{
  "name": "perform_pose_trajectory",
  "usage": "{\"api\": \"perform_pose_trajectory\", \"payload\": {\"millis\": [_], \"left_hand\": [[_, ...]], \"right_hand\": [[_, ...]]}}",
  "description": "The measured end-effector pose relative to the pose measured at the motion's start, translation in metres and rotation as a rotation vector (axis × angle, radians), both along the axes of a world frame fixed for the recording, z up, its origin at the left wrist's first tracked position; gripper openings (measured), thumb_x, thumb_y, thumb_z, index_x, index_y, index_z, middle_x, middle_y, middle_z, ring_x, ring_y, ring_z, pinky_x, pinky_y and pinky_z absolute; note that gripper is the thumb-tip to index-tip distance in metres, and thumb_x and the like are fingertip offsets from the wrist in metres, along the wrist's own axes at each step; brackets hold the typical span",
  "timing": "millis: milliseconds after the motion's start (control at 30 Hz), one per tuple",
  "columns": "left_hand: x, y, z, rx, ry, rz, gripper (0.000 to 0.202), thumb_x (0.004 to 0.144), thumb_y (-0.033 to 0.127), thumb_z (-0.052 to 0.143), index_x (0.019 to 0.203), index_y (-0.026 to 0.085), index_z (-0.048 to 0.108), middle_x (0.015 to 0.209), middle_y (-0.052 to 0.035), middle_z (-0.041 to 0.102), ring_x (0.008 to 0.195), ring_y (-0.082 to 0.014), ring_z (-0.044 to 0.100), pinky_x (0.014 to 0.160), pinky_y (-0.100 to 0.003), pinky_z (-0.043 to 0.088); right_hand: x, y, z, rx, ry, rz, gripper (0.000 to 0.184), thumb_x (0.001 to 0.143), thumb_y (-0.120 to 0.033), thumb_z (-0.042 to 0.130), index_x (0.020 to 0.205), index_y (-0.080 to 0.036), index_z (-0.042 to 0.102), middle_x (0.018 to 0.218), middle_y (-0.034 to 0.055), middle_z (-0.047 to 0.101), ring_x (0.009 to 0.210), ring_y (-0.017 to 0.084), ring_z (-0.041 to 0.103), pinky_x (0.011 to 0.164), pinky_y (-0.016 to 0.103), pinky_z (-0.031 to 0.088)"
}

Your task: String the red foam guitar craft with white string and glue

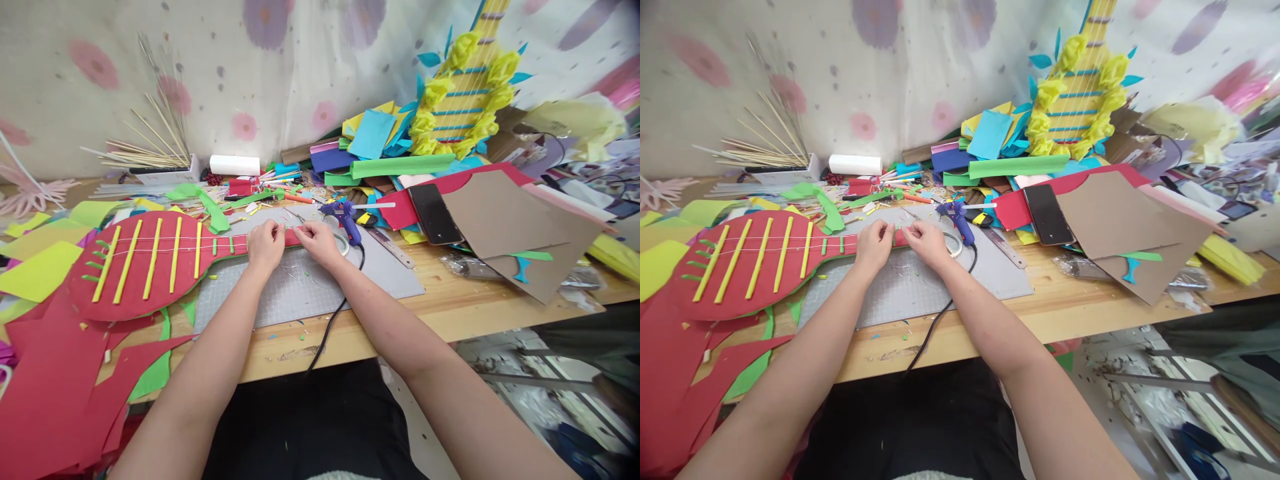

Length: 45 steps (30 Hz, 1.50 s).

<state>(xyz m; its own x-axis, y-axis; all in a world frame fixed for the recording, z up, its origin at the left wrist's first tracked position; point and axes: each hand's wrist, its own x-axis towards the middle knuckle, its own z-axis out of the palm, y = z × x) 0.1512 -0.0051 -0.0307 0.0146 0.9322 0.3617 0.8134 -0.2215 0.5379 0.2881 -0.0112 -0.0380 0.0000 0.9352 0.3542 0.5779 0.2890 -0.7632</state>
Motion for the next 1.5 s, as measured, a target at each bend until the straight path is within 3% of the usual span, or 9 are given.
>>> {"api": "perform_pose_trajectory", "payload": {"millis": [267, 667, 833, 967, 1067, 1133, 1200, 1333, 1500], "left_hand": [[0.002, 0.0, -0.002, 0.009, 0.02, 0.031, 0.025, 0.084, 0.028, 0.047, 0.061, 0.021, 0.04, 0.064, -0.0025, 0.054, 0.074, -0.0203, 0.052, 0.07, -0.033, 0.036], [0.006, 0.001, -0.009, 0.07, 0.152, 0.016, 0.017, 0.084, 0.022, 0.043, 0.067, 0.022, 0.043, 0.078, -0.0078, 0.059, 0.087, -0.0258, 0.051, 0.077, -0.04, 0.035], [0.004, 0.003, -0.009, 0.066, 0.167, 0.006, 0.016, 0.084, 0.023, 0.043, 0.068, 0.021, 0.044, 0.078, -0.0081, 0.059, 0.088, -0.0261, 0.051, 0.078, -0.04, 0.035], [-0.003, 0.003, -0.004, 0.051, 0.149, 0.001, 0.02, 0.087, 0.032, 0.043, 0.069, 0.021, 0.047, 0.078, -0.0075, 0.06, 0.088, -0.0262, 0.051, 0.08, -0.041, 0.035], [-0.009, 0.002, 0.001, 0.075, 0.123, -0.057, 0.017, 0.082, 0.038, 0.051, 0.079, 0.021, 0.051, 0.085, -0.0072, 0.062, 0.091, -0.0269, 0.052, 0.083, -0.042, 0.036], [-0.013, 0.001, 0.005, 0.121, 0.111, -0.128, 0.019, 0.076, 0.032, 0.058, 0.091, 0.021, 0.053, 0.098, -0.008, 0.061, 0.099, -0.0275, 0.051, 0.087, -0.041, 0.036], [-0.017, 0.0, 0.008, 0.145, 0.127, -0.233, 0.033, 0.07, 0.02, 0.06, 0.102, 0.021, 0.052, 0.11, -0.0084, 0.059, 0.108, -0.0277, 0.048, 0.092, -0.041, 0.035], [-0.022, -0.001, 0.011, 0.031, 0.247, -0.419, 0.058, 0.063, 0.008, 0.053, 0.119, 0.022, 0.048, 0.125, -0.0081, 0.055, 0.12, -0.028, 0.043, 0.098, -0.043, 0.033], [-0.028, -0.001, 0.016, -0.06, 0.306, -0.466, 0.061, 0.067, 0.011, 0.051, 0.127, 0.019, 0.047, 0.129, -0.0077, 0.054, 0.123, -0.0264, 0.043, 0.103, -0.044, 0.031]], "right_hand": [[0.0, 0.003, 0.001, -0.026, -0.016, -0.05, 0.04, 0.077, -0.034, 0.053, 0.053, -0.02, 0.024, 0.052, -0.0053, 0.029, 0.054, 0.009, 0.027, 0.055, 0.026, 0.02], [-0.01, 0.001, 0.006, -0.04, -0.08, 0.017, 0.029, 0.071, -0.015, 0.047, 0.05, -0.02, 0.026, 0.053, -0.0045, 0.035, 0.054, 0.009, 0.03, 0.055, 0.025, 0.021], [-0.009, 0.004, 0.003, -0.018, -0.058, 0.04, 0.028, 0.071, -0.016, 0.046, 0.051, -0.02, 0.027, 0.054, -0.004, 0.036, 0.056, 0.01, 0.032, 0.055, 0.025, 0.022], [-0.004, 0.005, 0.005, -0.048, -0.034, -0.013, 0.033, 0.076, -0.025, 0.047, 0.052, -0.02, 0.026, 0.052, -0.0048, 0.031, 0.053, 0.009, 0.029, 0.054, 0.025, 0.021], [-0.001, 0.003, 0.009, -0.079, -0.033, -0.03, 0.038, 0.078, -0.032, 0.05, 0.052, -0.02, 0.026, 0.051, -0.0052, 0.03, 0.053, 0.009, 0.028, 0.053, 0.026, 0.019], [0.0, 0.003, 0.01, -0.086, -0.036, -0.025, 0.038, 0.079, -0.033, 0.051, 0.053, -0.02, 0.027, 0.051, -0.005, 0.031, 0.053, 0.009, 0.029, 0.053, 0.026, 0.019], [0.0, 0.004, 0.01, -0.088, -0.043, -0.025, 0.036, 0.079, -0.032, 0.05, 0.053, -0.02, 0.029, 0.052, -0.0046, 0.033, 0.054, 0.009, 0.031, 0.054, 0.026, 0.02], [0.002, 0.006, 0.005, -0.057, -0.075, -0.033, 0.029, 0.081, -0.031, 0.047, 0.056, -0.02, 0.036, 0.056, -0.003, 0.042, 0.057, 0.01, 0.036, 0.055, 0.026, 0.022], [0.006, 0.007, 0.0, -0.049, -0.118, -0.083, 0.026, 0.083, -0.036, 0.046, 0.063, -0.02, 0.043, 0.066, -0.0005, 0.05, 0.062, 0.013, 0.043, 0.058, 0.026, 0.027]]}}
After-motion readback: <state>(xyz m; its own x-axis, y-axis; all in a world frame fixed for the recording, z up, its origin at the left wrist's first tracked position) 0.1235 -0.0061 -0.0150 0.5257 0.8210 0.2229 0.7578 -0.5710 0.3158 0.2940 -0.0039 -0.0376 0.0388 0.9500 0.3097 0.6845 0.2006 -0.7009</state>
